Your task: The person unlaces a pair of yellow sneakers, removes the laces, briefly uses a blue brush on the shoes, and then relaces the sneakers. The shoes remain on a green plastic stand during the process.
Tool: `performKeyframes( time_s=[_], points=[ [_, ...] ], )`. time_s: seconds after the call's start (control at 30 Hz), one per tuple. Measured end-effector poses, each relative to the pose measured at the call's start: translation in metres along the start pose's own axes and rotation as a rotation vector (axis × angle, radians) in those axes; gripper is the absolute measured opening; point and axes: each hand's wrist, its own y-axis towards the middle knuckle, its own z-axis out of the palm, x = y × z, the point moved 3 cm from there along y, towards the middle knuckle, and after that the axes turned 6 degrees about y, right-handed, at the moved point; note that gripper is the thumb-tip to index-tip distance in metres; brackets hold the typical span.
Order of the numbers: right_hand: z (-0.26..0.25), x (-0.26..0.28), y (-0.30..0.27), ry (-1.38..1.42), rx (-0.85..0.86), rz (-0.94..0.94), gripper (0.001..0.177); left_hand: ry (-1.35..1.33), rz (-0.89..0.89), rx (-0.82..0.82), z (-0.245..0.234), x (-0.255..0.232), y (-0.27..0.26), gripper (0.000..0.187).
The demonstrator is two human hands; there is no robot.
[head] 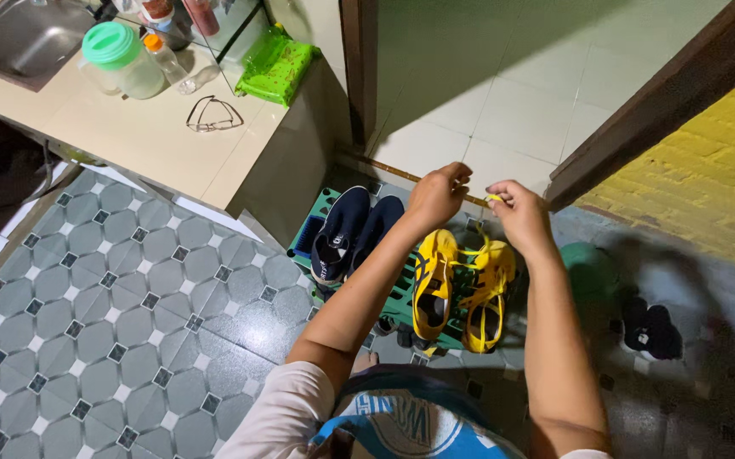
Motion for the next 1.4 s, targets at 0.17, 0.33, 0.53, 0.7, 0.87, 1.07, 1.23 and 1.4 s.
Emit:
performKeyframes(
  time_s=[0.17, 0.33, 0.53, 0.7, 0.87, 1.07, 1.23, 1.4],
  points=[
    [0.025, -0.064, -0.008, -0.234, 0.027, 0.100, 0.021, 0.171, -0.030, 0.060, 0.028, 0.053, -0.018, 0.020],
    [0.055, -0.127, -0.019, -0.329, 0.082, 0.109, 0.019, 0.238, -0.097, 0.128, 0.052, 0.091, -0.045, 0.026],
    [0.093, -0.192, -0.040, -0.330, 0.095, 0.022, 0.016, 0.391, -0.314, 0.388, 0.099, 0.151, -0.086, 0.024],
    [0.121, -0.226, -0.062, -0.289, 0.140, 0.154, 0.019, 0.439, -0.443, 0.441, 0.129, 0.189, -0.120, 0.029],
    [0.142, -0.228, -0.068, -0.249, 0.147, 0.261, 0.042, 0.218, -0.557, 0.163, 0.139, 0.182, -0.142, 0.028],
    [0.145, -0.223, -0.073, -0.246, 0.136, 0.255, 0.051, 0.135, -0.597, 0.010, 0.144, 0.171, -0.148, 0.025],
    [0.148, -0.231, -0.071, -0.193, 0.126, 0.264, 0.054, 0.103, -0.579, 0.005, 0.150, 0.177, -0.153, 0.026],
    [0.147, -0.229, -0.071, -0.253, 0.162, 0.308, 0.056, 0.061, -0.658, 0.020, 0.155, 0.194, -0.154, 0.027]
  ],
)
